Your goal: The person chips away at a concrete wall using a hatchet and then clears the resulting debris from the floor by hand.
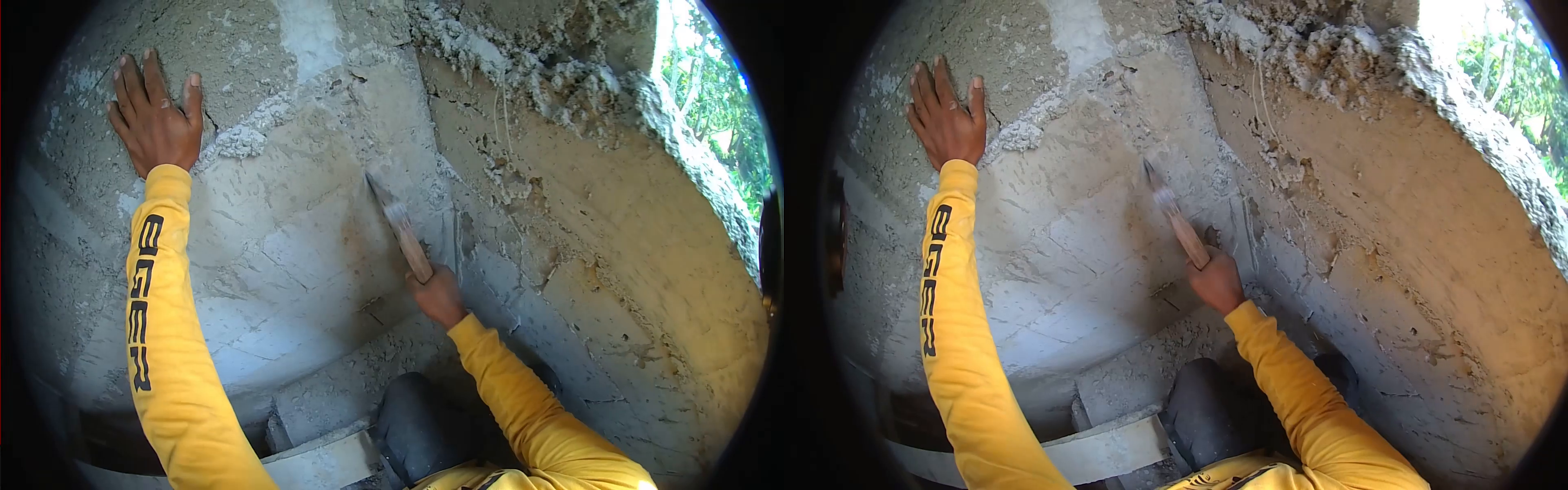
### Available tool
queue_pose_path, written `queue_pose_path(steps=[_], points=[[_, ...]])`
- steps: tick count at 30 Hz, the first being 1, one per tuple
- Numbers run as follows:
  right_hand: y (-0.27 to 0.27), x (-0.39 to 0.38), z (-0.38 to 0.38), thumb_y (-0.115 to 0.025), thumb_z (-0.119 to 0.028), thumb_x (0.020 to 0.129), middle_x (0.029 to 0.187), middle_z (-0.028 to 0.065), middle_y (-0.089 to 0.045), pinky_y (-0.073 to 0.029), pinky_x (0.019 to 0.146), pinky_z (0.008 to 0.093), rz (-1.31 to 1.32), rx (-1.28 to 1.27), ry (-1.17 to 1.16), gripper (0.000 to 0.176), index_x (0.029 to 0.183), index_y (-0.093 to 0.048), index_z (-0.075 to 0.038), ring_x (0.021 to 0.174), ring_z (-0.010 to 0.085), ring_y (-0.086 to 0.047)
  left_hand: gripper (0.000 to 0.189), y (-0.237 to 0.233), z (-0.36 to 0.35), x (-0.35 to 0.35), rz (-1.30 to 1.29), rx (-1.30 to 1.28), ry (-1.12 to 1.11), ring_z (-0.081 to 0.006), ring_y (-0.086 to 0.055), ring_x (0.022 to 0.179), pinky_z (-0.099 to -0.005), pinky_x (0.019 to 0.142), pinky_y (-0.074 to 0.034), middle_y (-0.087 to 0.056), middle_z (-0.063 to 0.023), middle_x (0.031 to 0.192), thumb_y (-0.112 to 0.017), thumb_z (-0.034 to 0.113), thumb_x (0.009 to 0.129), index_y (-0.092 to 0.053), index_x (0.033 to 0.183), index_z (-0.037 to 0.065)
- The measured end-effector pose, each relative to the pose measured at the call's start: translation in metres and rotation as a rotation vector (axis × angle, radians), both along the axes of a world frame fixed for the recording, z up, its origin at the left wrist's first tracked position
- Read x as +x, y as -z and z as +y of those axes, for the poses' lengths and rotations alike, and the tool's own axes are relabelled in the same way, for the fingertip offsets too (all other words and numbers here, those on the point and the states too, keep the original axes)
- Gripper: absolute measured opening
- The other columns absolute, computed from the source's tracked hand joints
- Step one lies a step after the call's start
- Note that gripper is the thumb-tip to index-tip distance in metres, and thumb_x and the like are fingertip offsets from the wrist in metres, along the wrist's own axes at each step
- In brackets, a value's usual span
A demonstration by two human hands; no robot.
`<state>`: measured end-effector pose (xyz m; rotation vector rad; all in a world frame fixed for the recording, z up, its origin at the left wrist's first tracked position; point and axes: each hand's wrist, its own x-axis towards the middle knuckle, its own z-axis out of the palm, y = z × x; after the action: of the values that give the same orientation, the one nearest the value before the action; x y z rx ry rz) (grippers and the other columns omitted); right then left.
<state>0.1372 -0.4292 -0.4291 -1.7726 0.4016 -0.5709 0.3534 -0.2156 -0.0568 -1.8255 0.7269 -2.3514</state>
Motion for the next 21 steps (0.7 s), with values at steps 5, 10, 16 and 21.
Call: queue_pose_path(steps=[5,10,16,21], points=[[-0.01,-0.031,0.0,-0.071,-0.02,0.087,0.081,0.0271,-0.068,-0.054,0.068,0.0453,-0.072,-0.095,0.027,0.025,0.094,-0.068,0.004,0.076,0.0474,-0.068,0.07,-0.003,0.0,0.0,0.006,0.003,0.009,-0.0357,-0.029,0.154,-0.0599,0.123,-0.023,-0.033,-0.0164,0.166,-0.049,0.057,0.103,-0.038,0.159,0.018],[-0.051,-0.065,-0.001,-0.074,-0.014,0.085,0.078,0.0209,-0.068,-0.055,0.066,0.0402,-0.304,-0.196,0.054,0.019,0.094,-0.067,0.001,0.072,0.0402,-0.07,0.069,-0.005,0.001,0.002,-0.02,0.009,0.024,-0.0355,-0.03,0.154,-0.0604,0.122,-0.024,-0.034,-0.0166,0.165,-0.049,0.057,0.103,-0.039,0.159,0.018],[-0.007,-0.05,0.005,-0.078,-0.018,0.083,0.075,0.015,-0.067,-0.054,0.065,0.0362,-0.447,-0.277,0.136,0.022,0.092,-0.066,-0.001,0.067,0.0275,-0.07,0.07,-0.004,0.002,0.007,-0.042,0.014,0.054,-0.0354,-0.032,0.152,-0.0605,0.121,-0.025,-0.036,-0.0165,0.164,-0.049,0.058,0.102,-0.039,0.159,0.018],[0.036,-0.027,0.005,-0.073,-0.02,0.086,0.081,0.0251,-0.069,-0.055,0.069,0.0457,0.05,-0.059,0.055,0.023,0.093,-0.069,0.002,0.078,0.0445,-0.071,0.07,-0.013,0.002,0.008,-0.059,0.005,0.039,-0.0353,-0.033,0.152,-0.0603,0.121,-0.026,-0.037,-0.0158,0.164,-0.05,0.059,0.102,-0.039,0.159,0.019]])
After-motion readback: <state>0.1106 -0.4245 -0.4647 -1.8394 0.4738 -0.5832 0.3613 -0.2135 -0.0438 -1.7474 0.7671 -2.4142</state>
